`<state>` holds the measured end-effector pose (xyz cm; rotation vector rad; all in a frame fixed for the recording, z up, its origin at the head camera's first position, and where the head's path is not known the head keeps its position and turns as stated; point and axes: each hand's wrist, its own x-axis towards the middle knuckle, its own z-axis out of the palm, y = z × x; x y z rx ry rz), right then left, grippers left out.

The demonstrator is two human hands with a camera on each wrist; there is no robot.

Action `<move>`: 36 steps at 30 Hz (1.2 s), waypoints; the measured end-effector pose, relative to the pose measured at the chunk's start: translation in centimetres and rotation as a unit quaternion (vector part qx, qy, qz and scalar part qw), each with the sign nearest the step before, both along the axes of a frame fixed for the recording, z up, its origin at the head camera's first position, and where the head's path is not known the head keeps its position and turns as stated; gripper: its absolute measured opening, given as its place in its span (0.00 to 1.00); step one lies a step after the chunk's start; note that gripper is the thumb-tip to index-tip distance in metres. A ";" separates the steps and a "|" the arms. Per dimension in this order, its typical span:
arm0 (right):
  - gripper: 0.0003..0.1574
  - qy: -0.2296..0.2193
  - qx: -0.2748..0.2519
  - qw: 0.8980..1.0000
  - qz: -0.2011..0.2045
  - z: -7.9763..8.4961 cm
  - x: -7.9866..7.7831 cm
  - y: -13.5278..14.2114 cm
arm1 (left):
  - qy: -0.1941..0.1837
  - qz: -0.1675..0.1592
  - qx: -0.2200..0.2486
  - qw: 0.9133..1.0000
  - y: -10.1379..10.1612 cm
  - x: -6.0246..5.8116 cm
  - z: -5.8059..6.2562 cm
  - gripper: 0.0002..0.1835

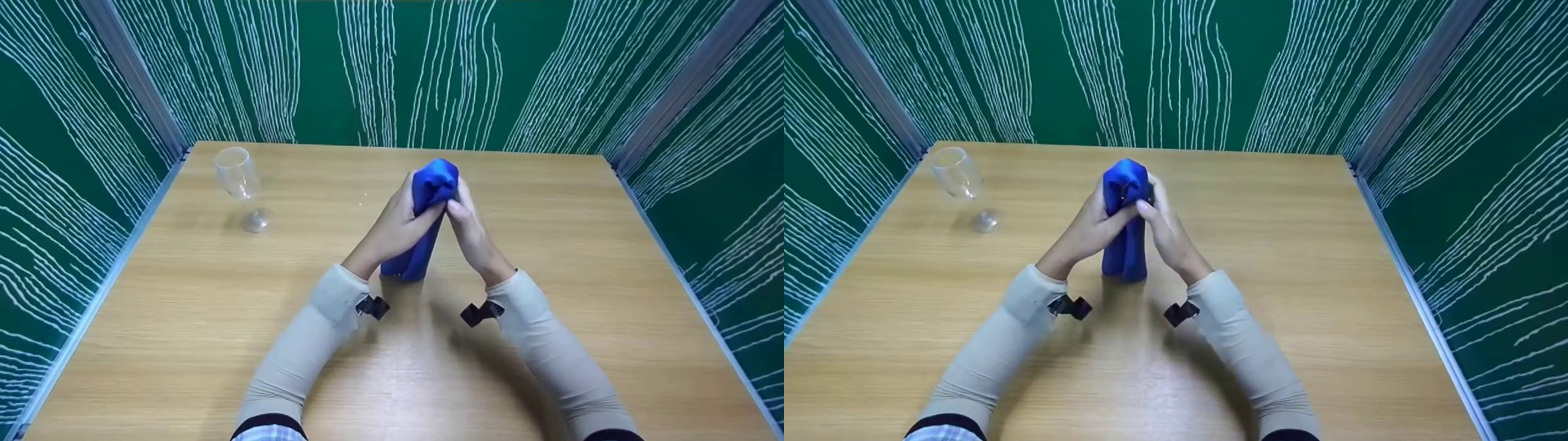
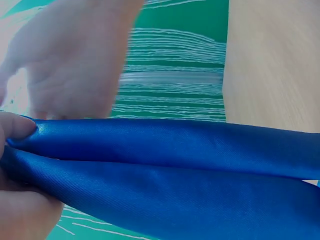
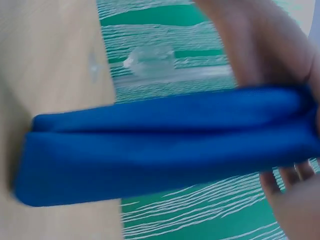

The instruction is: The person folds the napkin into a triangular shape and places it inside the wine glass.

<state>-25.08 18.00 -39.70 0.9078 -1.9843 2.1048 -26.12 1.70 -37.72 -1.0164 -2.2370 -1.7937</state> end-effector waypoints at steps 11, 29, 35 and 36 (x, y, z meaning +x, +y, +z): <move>0.44 -0.100 0.083 0.991 0.029 -3.2 -0.1 -0.3 | -0.015 -0.006 0.012 1.000 0.2 0.3 -0.1 0.25; 0.28 -0.093 0.149 0.984 -0.018 -3.8 0.0 -1.4 | -0.011 -0.011 -0.001 1.000 0.3 0.4 -0.3 0.22; 0.25 -0.085 0.149 0.985 -0.021 -3.6 0.0 -1.4 | -0.001 -0.006 -0.001 1.000 0.3 0.3 -0.5 0.24; 0.24 -0.083 0.151 0.985 -0.026 -3.5 0.0 -1.3 | 0.000 -0.005 -0.001 1.000 0.2 0.3 -0.5 0.25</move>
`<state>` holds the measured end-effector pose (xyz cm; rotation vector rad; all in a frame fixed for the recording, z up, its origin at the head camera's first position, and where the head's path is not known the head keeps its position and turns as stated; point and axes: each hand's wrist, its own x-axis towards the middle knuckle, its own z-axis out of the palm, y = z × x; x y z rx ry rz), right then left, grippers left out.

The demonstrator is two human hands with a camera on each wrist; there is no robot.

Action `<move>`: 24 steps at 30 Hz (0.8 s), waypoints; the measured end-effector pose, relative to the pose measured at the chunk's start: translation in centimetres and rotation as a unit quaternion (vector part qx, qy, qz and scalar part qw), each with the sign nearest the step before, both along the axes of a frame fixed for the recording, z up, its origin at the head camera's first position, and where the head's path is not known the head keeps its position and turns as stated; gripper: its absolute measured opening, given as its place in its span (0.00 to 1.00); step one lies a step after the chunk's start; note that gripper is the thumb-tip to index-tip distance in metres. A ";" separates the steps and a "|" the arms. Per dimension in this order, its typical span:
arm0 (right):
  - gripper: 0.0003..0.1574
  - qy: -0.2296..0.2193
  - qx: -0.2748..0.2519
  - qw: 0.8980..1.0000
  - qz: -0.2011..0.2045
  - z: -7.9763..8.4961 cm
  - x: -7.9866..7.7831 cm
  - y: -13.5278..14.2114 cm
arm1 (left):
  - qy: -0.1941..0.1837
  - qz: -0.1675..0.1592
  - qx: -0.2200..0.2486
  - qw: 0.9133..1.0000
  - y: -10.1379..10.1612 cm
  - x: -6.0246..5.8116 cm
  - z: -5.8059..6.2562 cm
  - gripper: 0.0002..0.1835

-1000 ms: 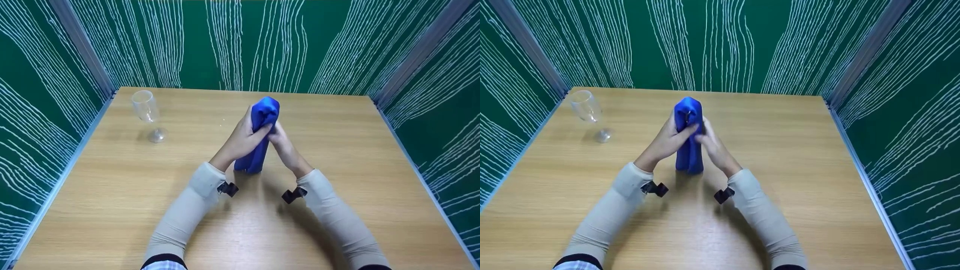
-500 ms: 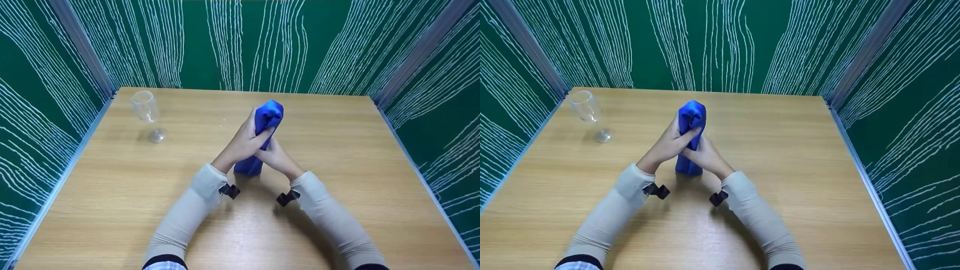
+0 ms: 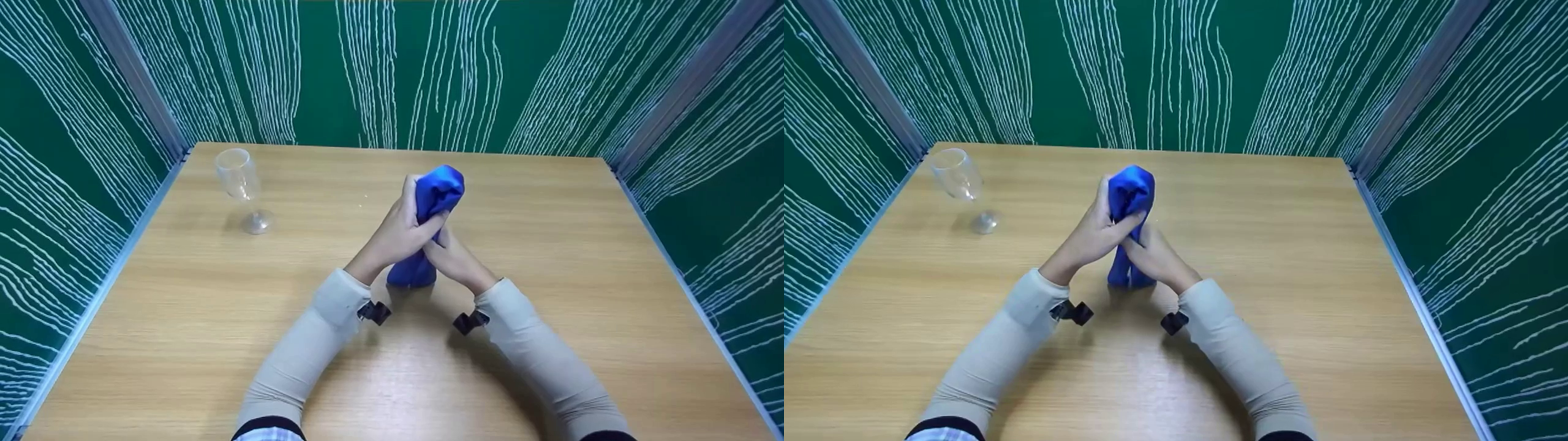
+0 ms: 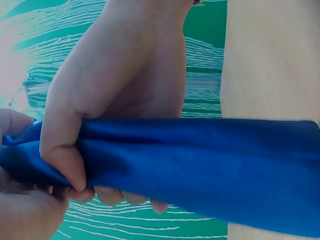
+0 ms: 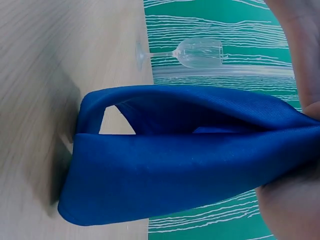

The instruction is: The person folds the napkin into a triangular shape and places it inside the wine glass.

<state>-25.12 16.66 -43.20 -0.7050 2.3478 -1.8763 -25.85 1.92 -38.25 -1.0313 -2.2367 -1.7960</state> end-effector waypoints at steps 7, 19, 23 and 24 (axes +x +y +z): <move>0.28 0.018 -0.022 1.000 -0.001 0.5 -0.3 0.4 | 0.004 -0.003 -0.012 1.000 -1.4 -0.1 -0.3 0.30; 0.10 -0.005 -0.005 0.998 -0.063 1.5 -0.2 2.0 | -0.007 0.048 -0.029 0.998 -7.6 -1.5 -2.6 0.22; 0.15 -0.022 0.001 0.997 -0.079 1.8 -0.3 2.8 | -0.049 0.082 -0.059 0.994 -10.6 -2.4 -4.3 0.16; 0.16 -0.028 0.003 0.996 -0.082 1.9 -0.3 3.1 | -0.065 0.092 -0.067 0.991 -11.4 -2.6 -4.8 0.16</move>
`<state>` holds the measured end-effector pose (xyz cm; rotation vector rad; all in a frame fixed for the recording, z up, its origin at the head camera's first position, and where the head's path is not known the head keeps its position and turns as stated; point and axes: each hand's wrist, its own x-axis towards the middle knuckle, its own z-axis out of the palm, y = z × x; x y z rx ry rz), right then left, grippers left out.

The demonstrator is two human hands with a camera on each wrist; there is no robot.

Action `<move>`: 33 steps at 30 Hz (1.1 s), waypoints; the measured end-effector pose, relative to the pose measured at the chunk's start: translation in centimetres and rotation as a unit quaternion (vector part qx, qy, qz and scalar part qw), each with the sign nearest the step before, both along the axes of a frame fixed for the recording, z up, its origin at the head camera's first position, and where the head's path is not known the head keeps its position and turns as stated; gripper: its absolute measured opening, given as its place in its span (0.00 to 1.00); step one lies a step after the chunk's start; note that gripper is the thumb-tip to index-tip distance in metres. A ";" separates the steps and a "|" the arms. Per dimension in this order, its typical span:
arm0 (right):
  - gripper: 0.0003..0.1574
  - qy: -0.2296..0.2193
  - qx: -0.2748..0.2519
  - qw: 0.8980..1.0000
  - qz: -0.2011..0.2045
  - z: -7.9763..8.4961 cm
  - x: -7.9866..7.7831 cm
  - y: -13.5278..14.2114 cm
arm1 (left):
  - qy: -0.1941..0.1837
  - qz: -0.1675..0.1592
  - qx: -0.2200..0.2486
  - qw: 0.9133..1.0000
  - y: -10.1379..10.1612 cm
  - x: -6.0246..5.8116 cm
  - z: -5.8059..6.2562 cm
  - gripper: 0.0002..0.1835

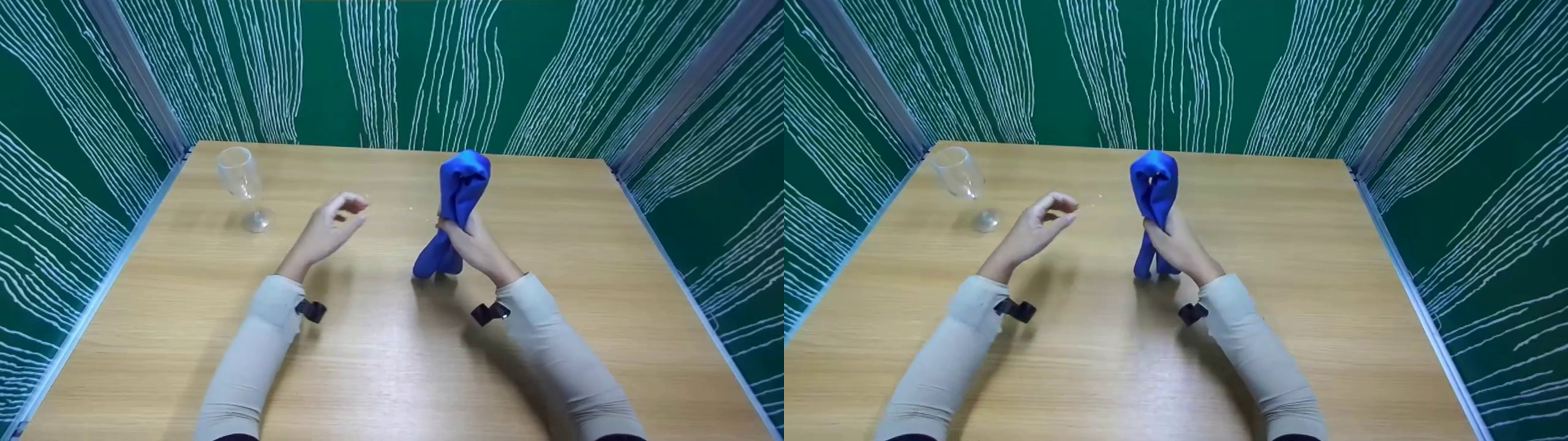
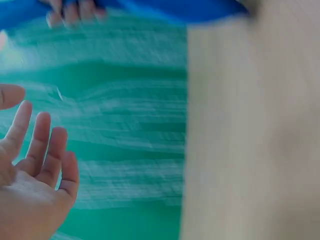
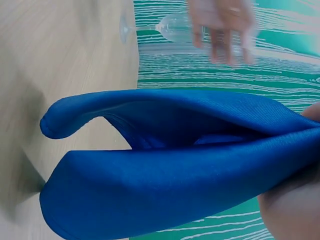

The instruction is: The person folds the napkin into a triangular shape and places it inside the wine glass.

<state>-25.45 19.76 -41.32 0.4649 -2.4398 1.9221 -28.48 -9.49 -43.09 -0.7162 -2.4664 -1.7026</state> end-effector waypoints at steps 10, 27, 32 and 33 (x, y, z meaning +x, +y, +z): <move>0.19 -0.015 0.018 1.000 -0.019 0.4 0.0 2.4 | -0.069 0.077 -0.017 0.995 -6.9 -1.4 -4.4 0.16; 0.18 0.000 0.036 0.998 -0.048 1.3 0.2 5.8 | -0.236 0.289 0.058 0.926 -13.3 -3.2 -5.0 0.37; 0.20 -0.009 0.039 0.998 -0.052 1.5 0.4 6.7 | -0.244 0.290 0.099 0.920 -13.8 -3.9 -4.5 0.37; 0.21 -0.009 0.040 0.998 -0.054 1.5 0.5 6.9 | -0.243 0.288 0.107 0.920 -13.8 -4.1 -4.5 0.35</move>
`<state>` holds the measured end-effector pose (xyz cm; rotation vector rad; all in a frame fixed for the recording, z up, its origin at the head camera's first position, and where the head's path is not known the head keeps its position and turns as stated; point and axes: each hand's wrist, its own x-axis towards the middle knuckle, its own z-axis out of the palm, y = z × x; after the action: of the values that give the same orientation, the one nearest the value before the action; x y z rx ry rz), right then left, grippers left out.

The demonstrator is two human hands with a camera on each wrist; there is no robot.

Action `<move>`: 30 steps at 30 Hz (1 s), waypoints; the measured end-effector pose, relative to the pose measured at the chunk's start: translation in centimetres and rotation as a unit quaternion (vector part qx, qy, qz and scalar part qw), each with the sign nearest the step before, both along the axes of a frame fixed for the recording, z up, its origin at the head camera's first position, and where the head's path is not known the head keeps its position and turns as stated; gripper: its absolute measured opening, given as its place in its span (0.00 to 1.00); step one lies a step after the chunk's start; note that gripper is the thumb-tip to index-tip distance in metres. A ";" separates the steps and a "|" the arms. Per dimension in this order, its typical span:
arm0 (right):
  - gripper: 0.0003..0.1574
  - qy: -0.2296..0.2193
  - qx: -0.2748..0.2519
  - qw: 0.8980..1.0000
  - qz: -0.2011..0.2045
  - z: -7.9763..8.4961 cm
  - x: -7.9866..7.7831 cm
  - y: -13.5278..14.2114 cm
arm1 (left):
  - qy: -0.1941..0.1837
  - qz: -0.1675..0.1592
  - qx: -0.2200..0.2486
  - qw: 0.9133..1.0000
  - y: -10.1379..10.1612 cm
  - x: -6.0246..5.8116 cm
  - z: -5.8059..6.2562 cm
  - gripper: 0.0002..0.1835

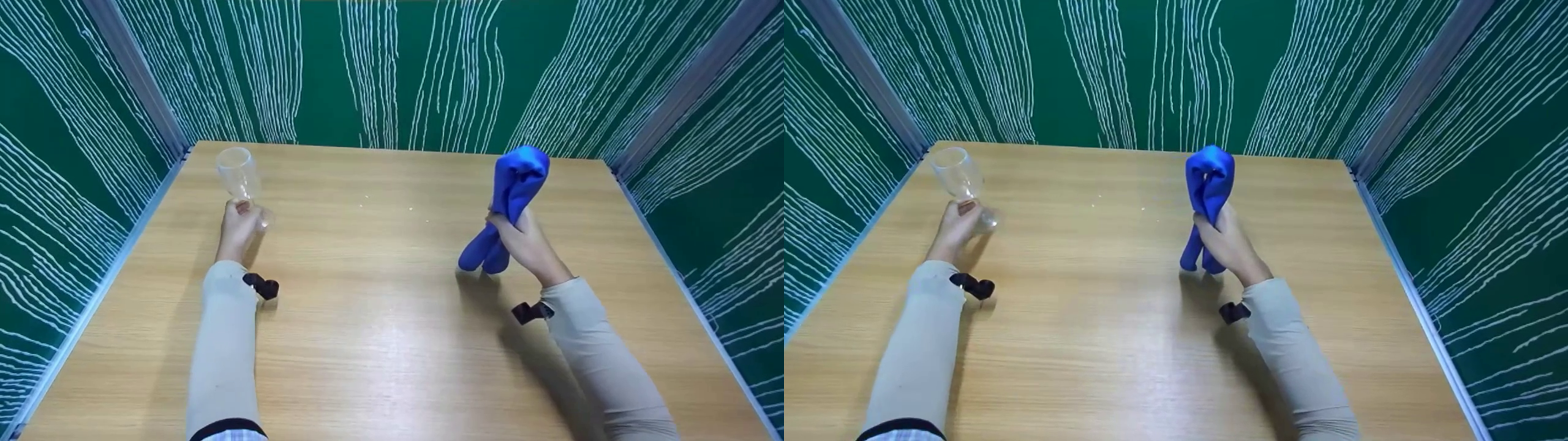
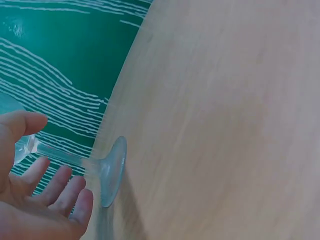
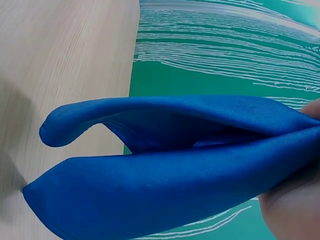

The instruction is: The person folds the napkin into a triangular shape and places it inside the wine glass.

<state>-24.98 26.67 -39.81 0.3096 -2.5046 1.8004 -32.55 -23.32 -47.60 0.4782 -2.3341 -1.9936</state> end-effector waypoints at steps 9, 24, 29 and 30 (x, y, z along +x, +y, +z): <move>0.17 0.012 -0.002 1.000 -0.013 -0.3 0.3 1.4 | 0.017 0.020 0.007 1.000 -0.3 -0.8 0.0 0.26; 0.13 0.035 0.012 0.999 -0.038 -0.1 0.4 3.3 | 0.022 0.039 -0.034 0.998 -0.6 -0.2 -0.4 0.25; 0.17 0.020 0.016 0.999 -0.042 -0.2 0.7 3.5 | 0.033 0.023 -0.059 0.997 -0.1 0.1 0.2 0.26; 0.16 0.018 0.019 0.999 -0.044 -0.2 0.7 3.6 | 0.035 0.017 -0.067 0.997 0.1 0.1 0.4 0.25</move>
<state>-24.31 30.23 -39.97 0.2289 -2.4889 1.7019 -32.45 -23.23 -47.24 0.4315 -2.3798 -1.7945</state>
